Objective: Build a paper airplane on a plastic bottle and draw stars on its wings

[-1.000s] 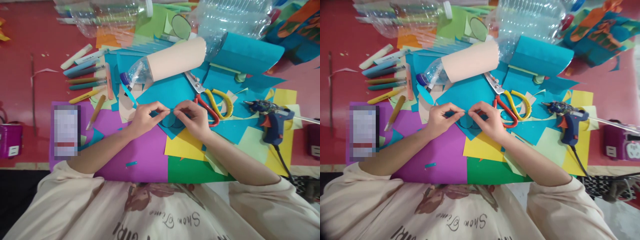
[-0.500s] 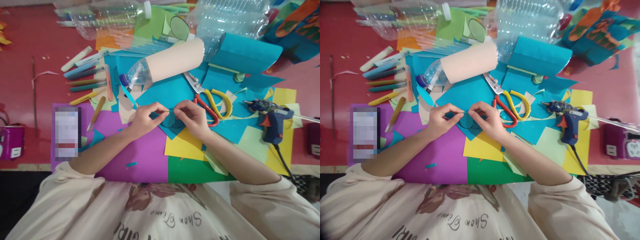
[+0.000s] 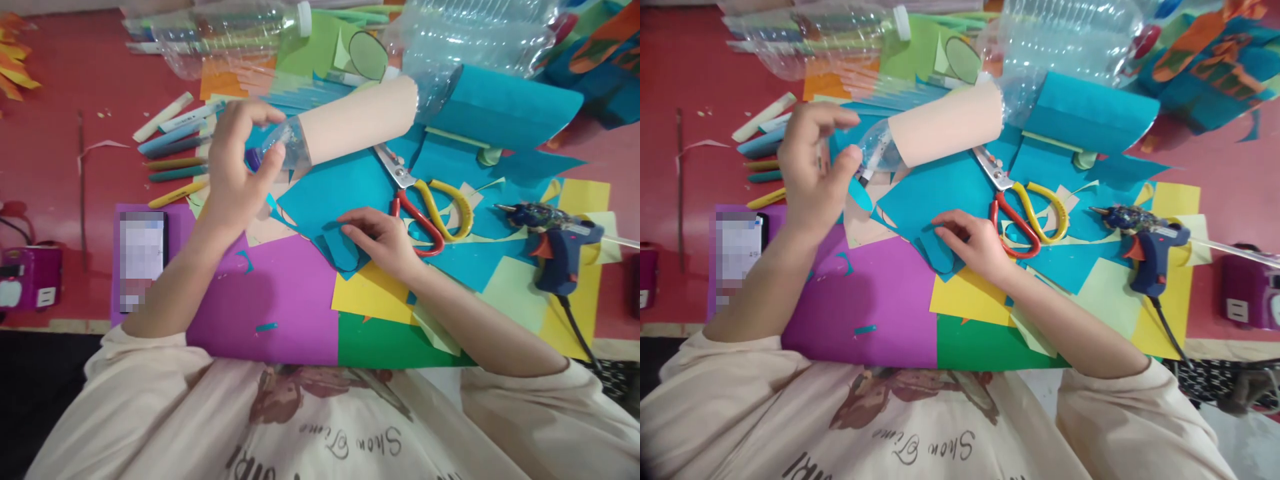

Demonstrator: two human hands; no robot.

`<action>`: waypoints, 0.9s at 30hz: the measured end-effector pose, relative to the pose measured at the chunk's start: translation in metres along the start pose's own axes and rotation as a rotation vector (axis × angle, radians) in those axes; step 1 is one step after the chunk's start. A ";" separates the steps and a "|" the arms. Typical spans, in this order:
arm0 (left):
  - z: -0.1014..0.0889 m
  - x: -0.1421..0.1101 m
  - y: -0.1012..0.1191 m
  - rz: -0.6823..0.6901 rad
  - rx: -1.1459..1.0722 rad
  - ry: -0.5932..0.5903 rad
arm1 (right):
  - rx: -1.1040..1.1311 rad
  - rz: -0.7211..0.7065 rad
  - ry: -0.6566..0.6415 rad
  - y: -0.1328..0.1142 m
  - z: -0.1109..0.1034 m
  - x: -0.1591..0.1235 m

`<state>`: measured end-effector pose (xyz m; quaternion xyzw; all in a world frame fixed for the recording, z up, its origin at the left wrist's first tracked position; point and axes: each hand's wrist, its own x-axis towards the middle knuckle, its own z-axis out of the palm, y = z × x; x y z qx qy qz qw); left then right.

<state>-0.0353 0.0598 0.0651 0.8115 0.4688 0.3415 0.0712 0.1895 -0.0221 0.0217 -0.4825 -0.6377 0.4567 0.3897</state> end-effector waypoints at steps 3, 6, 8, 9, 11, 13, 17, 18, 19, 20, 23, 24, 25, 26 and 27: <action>-0.004 0.011 -0.014 -0.123 0.173 -0.266 | -0.074 -0.035 -0.025 -0.002 -0.001 0.001; -0.006 0.013 -0.014 -0.242 0.262 -0.425 | -0.097 -0.040 -0.022 -0.002 -0.001 0.000; -0.010 0.012 -0.010 -0.243 0.276 -0.430 | -0.093 -0.025 0.001 0.000 -0.001 -0.001; -0.013 0.011 -0.008 -0.212 0.266 -0.427 | -0.089 -0.019 0.017 0.001 -0.001 -0.001; -0.021 0.008 -0.004 -0.120 0.224 -0.423 | -0.074 -0.016 0.048 0.003 0.000 -0.002; -0.027 0.003 0.003 -0.053 0.176 -0.376 | -0.040 -0.023 0.064 0.004 0.000 -0.002; -0.031 -0.010 0.024 -0.079 0.259 -0.529 | 0.074 -0.037 0.095 0.004 0.000 -0.001; -0.030 -0.014 0.030 -0.102 0.285 -0.558 | 0.096 -0.037 0.100 0.004 0.001 -0.001; -0.028 -0.017 0.036 -0.108 0.274 -0.545 | 0.109 -0.035 0.099 0.004 0.001 -0.001; -0.027 -0.021 0.043 -0.104 0.257 -0.552 | 0.114 -0.035 0.089 0.004 0.001 -0.001; -0.024 -0.031 0.059 -0.073 0.244 -0.554 | 0.096 -0.051 0.042 0.005 0.001 -0.001; -0.024 -0.034 0.064 -0.056 0.251 -0.546 | 0.085 -0.058 0.029 0.005 0.001 -0.001; -0.024 -0.036 0.068 -0.030 0.261 -0.544 | 0.074 -0.062 0.018 0.005 0.001 -0.001; -0.024 -0.038 0.071 0.001 0.277 -0.549 | 0.063 -0.062 0.009 0.006 0.000 -0.001; -0.025 -0.038 0.073 0.031 0.297 -0.567 | 0.054 -0.060 0.002 0.006 0.000 -0.001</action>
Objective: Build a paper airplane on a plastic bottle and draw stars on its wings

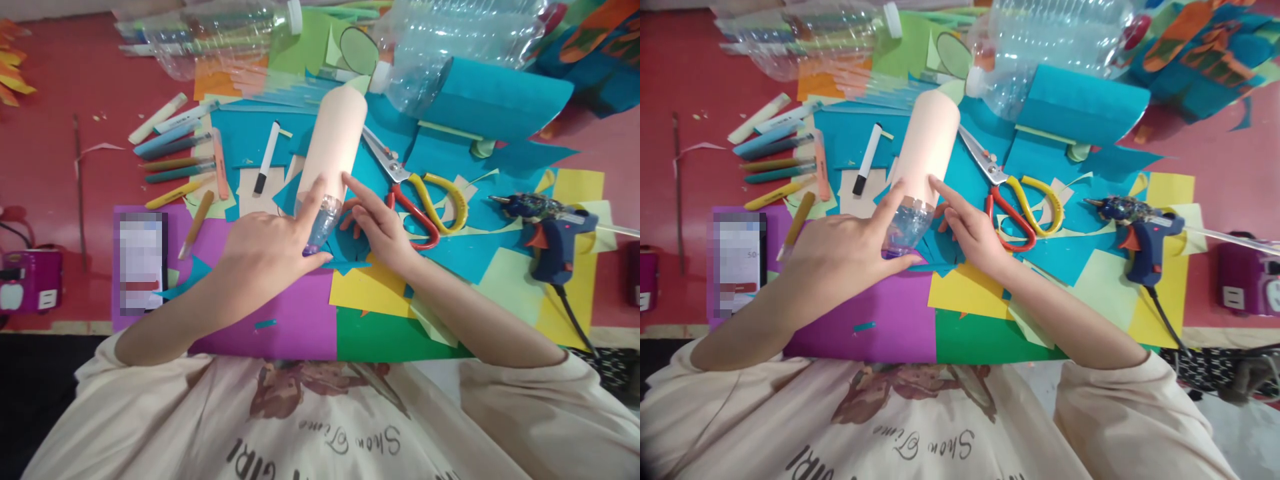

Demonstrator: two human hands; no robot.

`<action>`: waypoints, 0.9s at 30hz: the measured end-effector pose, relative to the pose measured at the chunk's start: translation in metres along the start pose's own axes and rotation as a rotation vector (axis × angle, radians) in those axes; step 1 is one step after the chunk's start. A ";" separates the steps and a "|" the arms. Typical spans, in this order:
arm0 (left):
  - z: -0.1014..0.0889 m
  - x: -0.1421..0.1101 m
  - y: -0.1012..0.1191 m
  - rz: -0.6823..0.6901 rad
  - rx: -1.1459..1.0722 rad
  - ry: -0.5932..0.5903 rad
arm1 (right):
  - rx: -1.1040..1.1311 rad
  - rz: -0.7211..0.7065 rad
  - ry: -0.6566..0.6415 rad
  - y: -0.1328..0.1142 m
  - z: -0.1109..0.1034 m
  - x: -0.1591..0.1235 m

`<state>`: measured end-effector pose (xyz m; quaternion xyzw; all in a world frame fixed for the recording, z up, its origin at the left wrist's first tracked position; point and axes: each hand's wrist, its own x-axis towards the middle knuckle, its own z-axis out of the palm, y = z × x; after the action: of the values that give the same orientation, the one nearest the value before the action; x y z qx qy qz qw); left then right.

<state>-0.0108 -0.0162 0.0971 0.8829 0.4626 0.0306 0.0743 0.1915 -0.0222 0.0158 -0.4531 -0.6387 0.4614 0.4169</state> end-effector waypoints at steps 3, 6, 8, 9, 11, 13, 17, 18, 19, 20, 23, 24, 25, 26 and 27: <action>-0.002 0.005 -0.001 0.070 0.058 -0.101 | -0.012 -0.003 -0.004 0.001 -0.002 -0.001; -0.004 0.015 -0.012 0.131 0.012 -0.195 | -0.004 -0.014 0.005 0.002 -0.002 -0.001; -0.004 0.021 -0.021 0.161 -0.069 -0.210 | 0.003 -0.010 0.004 0.003 -0.001 -0.001; -0.004 0.024 -0.025 0.167 -0.112 -0.202 | 0.004 -0.006 0.002 0.003 0.000 -0.001; -0.003 0.027 -0.030 0.164 -0.169 -0.148 | -0.005 0.003 0.001 0.002 0.001 -0.001; -0.001 0.030 -0.032 0.158 -0.184 -0.072 | -0.020 0.011 0.009 0.002 0.001 -0.002; 0.002 0.032 -0.037 0.192 -0.173 0.012 | -0.025 0.018 0.014 0.002 0.001 -0.003; 0.001 0.032 -0.038 0.200 -0.170 0.015 | -0.024 0.017 0.013 0.002 0.000 -0.003; 0.000 0.032 -0.039 0.207 -0.162 0.008 | -0.024 0.017 0.012 0.002 0.000 -0.004; -0.001 0.032 -0.040 0.210 -0.150 -0.005 | -0.025 0.017 0.012 0.001 0.000 -0.004; -0.006 0.032 -0.040 0.192 -0.117 -0.038 | -0.024 0.028 0.025 0.000 0.001 -0.004; -0.007 0.032 -0.040 0.179 -0.110 -0.050 | -0.018 0.032 0.031 -0.001 0.001 -0.004; -0.008 0.032 -0.039 0.164 -0.106 -0.060 | -0.010 0.034 0.037 -0.001 0.001 -0.004; -0.008 0.031 -0.039 0.151 -0.109 -0.068 | 0.000 0.033 0.041 -0.001 0.001 -0.004; -0.008 0.031 -0.039 0.144 -0.117 -0.083 | 0.010 0.030 0.045 -0.002 0.001 -0.004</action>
<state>-0.0254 0.0320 0.0979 0.9085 0.3919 0.0264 0.1426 0.1909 -0.0269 0.0167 -0.4707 -0.6202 0.4605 0.4263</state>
